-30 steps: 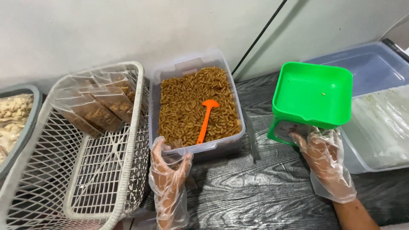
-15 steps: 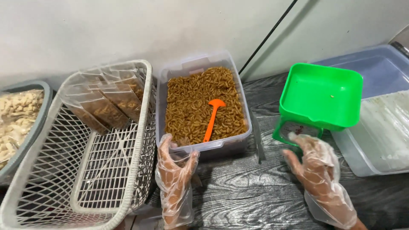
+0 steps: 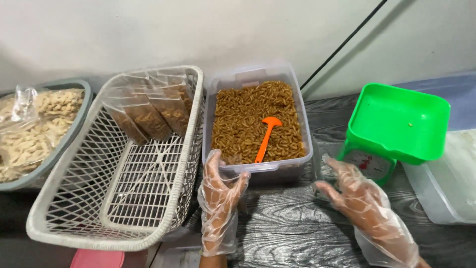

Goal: Packaging dried insects by scooping them into bags and weighing them on a digital scale.

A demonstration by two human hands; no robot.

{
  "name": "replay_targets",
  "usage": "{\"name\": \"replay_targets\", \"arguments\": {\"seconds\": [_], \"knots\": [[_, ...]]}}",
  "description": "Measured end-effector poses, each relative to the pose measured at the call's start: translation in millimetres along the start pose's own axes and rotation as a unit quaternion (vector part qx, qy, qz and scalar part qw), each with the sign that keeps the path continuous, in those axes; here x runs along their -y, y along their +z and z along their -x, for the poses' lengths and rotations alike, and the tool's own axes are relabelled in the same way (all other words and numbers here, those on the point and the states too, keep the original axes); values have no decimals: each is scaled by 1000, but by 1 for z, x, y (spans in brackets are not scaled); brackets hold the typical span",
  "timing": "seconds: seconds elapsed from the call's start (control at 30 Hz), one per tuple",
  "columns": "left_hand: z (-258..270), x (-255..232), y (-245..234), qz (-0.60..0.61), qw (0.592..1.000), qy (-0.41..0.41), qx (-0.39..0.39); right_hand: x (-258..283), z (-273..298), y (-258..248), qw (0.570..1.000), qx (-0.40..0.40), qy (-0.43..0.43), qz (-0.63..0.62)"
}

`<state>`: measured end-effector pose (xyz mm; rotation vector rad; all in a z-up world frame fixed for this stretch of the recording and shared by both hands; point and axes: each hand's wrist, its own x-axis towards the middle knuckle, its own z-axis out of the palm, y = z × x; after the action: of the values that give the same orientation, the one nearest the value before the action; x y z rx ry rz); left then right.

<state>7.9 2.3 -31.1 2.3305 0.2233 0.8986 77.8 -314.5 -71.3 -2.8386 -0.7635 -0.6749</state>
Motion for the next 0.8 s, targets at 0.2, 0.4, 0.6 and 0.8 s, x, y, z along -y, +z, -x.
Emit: {"name": "replay_targets", "arguments": {"seconds": [0.2,0.4,0.6,0.8], "knots": [[-6,-12,-4,-36,996,-73,22,40,-91,-61,991,-35,15,-126],[-5,-3,-4,-18,996,-79,30,53,-172,6,943,100,-172,-266],[-6,6,3,-13,996,-72,40,38,-200,72,877,9,-419,-235],[-2,13,10,-20,997,-68,36,59,-189,-26,954,197,-111,-198]]}}
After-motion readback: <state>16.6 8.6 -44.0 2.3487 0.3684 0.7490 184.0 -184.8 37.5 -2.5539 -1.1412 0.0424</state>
